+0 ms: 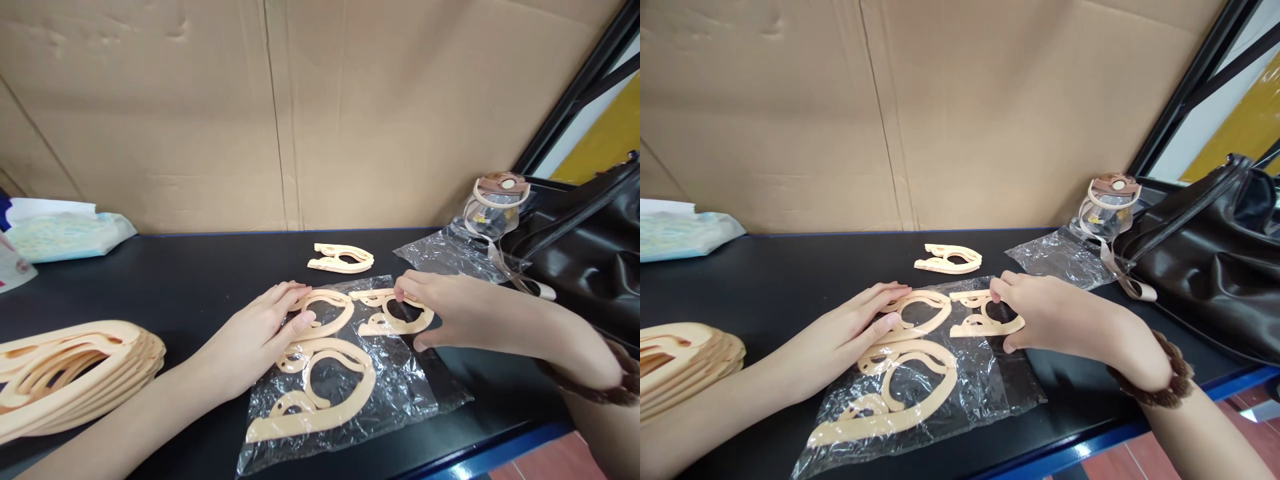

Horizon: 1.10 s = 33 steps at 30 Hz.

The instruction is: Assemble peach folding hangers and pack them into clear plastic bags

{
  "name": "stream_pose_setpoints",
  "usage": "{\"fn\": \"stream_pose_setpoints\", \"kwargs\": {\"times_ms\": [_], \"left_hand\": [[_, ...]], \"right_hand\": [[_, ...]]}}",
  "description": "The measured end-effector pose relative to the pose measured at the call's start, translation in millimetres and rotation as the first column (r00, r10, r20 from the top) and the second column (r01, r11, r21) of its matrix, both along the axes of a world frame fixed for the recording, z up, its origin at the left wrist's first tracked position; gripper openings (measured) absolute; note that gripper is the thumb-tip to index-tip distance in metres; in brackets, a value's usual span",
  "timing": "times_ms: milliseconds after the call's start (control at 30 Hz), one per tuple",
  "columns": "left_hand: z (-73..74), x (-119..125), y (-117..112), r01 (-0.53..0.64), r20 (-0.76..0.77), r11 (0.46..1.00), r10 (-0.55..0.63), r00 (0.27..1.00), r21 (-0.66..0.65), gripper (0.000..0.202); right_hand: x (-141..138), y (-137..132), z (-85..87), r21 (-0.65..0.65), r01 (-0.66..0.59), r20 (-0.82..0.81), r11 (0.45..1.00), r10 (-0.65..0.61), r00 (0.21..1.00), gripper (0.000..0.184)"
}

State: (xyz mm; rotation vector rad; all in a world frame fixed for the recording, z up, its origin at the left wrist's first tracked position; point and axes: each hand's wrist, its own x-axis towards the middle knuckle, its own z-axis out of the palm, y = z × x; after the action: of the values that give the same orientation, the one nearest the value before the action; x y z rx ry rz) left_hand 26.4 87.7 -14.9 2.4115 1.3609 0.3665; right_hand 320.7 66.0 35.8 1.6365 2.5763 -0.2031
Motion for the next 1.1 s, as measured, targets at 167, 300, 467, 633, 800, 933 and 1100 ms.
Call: {"fn": "stream_pose_setpoints", "kwargs": {"times_ms": [167, 300, 467, 633, 800, 933, 1100], "left_hand": [[0.8, 0, -1, 0.003, 0.006, 1.0, -0.003, 1.0, 0.0, 0.064], [-0.2, -1, -1, 0.005, 0.013, 1.0, -0.005, 1.0, -0.004, 0.06], [-1.9, -3, -2, -0.001, 0.035, 1.0, 0.001, 0.999, 0.005, 0.057], [-2.5, -1, -3, -0.007, 0.076, 0.999, 0.004, 0.997, 0.035, 0.054], [-2.1, -1, -3, 0.023, 0.068, 0.998, -0.026, 0.997, 0.052, 0.053], [0.3, -3, -2, 0.052, 0.003, 0.998, -0.052, 0.999, 0.041, 0.062], [3.0, -2, -1, 0.009, 0.021, 1.0, -0.009, 1.0, 0.013, 0.068]], "right_hand": [[3, 9, 3.6, -0.12, 0.065, -0.059, 0.991, -0.073, 0.996, 0.036], [7, 15, 3.8, -0.13, 0.055, -0.034, 0.99, -0.06, 0.998, 0.033], [15, 17, 8.3, -0.082, 0.05, -0.027, 0.995, -0.052, 0.998, 0.034], [19, 15, 14.3, -0.063, 0.039, -0.063, 0.997, -0.043, 0.997, 0.035], [-5, 13, 5.8, 0.013, -0.041, -0.153, 0.999, 0.043, 0.987, 0.034], [-27, 13, -10.6, 0.185, -0.082, -0.172, 0.979, 0.115, 0.978, 0.039], [-27, 16, -17.9, 0.244, -0.094, -0.086, 0.965, 0.118, 0.989, 0.042]]}}
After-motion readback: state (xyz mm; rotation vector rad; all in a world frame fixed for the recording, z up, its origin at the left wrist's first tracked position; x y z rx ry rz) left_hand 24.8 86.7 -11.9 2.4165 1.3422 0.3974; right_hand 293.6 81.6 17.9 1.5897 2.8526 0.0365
